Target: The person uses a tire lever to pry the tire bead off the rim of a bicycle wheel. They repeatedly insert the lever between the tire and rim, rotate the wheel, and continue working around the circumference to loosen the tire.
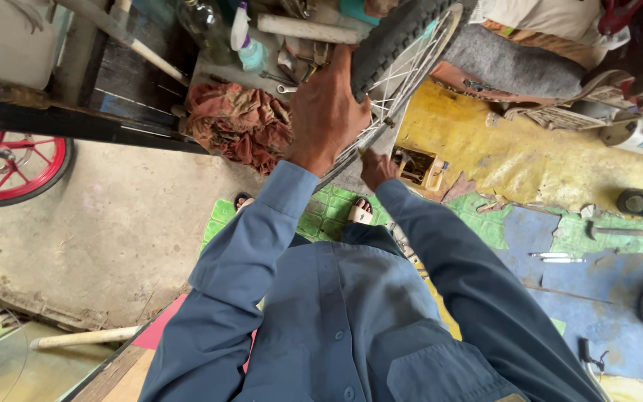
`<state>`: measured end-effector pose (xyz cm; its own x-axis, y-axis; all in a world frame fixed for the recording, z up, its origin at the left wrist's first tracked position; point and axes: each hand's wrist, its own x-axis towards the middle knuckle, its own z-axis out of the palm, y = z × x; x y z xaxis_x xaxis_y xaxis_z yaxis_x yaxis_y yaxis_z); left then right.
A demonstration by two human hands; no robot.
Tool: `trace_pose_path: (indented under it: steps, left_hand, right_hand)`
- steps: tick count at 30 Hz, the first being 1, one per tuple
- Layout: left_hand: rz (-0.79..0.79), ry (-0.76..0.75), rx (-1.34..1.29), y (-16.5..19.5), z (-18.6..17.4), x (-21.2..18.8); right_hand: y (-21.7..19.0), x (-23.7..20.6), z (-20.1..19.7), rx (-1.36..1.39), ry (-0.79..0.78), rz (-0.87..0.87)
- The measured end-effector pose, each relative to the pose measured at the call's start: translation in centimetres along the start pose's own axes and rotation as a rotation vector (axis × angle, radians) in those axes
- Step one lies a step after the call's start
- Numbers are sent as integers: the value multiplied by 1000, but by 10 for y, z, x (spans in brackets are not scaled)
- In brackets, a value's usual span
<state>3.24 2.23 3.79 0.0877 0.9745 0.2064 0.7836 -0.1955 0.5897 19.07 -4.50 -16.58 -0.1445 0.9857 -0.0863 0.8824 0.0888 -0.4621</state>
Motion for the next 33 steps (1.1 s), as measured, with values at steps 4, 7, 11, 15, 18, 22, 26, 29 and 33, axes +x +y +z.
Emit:
trace_pose_path:
  steps: [4,7,11,15,18,22,26,29,33]
  left_hand:
    - [40,52,14,-1,1,-2]
    - [23,20,-14,-3,3,0]
    - [-6,-36,-10,-7,2,1]
    - [24,-1,2,-7,1,2]
    - [-42,-59,17,-6,1,4]
    - [-40,-76,26,-9,2,9]
    - [-29,-59,-32,-23,1,18]
    - [36,39,-3,-36,-1,21]
    - [9,26,44,-48,-4,21]
  right_hand:
    - [4,-3,2,24,-9,-88]
    - [4,-5,3,21,-15,13]
    - [2,-9,5,122,59,-96]
    - [2,-15,5,75,43,8]
    - [3,-18,5,172,143,-85]
    - [6,-21,6,129,126,-84]
    - [5,-23,8,207,120,-61]
    - [6,-23,8,183,70,-116]
    - [6,-21,10,124,132,-129]
